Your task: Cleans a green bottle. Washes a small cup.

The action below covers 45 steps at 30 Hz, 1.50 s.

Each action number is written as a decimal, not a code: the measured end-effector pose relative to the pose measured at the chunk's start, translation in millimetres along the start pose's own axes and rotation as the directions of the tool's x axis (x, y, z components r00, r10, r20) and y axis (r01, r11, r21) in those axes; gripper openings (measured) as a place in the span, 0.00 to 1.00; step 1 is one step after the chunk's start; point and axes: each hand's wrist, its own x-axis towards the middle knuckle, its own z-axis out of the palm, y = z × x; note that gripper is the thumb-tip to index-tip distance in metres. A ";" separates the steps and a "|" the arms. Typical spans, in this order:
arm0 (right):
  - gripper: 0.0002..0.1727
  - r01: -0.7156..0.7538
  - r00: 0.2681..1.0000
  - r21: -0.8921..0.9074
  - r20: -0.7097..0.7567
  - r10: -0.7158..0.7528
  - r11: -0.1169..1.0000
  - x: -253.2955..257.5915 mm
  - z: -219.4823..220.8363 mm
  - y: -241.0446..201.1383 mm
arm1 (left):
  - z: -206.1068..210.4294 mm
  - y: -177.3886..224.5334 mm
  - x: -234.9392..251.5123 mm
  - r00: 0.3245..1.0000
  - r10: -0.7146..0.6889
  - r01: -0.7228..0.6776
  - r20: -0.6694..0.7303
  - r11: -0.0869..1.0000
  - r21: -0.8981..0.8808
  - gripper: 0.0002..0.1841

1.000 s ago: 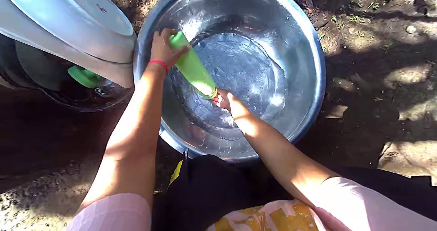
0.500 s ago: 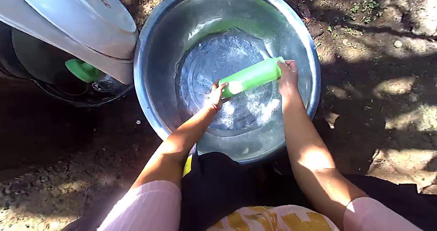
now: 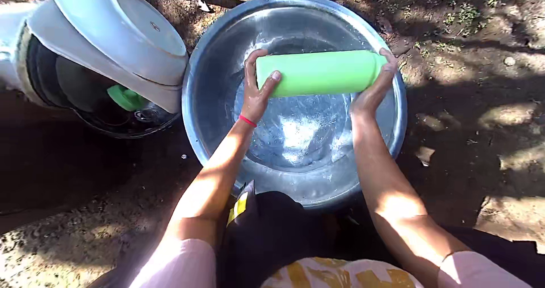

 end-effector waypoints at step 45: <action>0.66 0.265 0.470 -0.801 0.593 0.654 0.536 -60.7 34.1 136.6 | 15.7 -134.5 -32.6 0.712 -0.677 0.613 -0.186 0.729 -0.306 0.25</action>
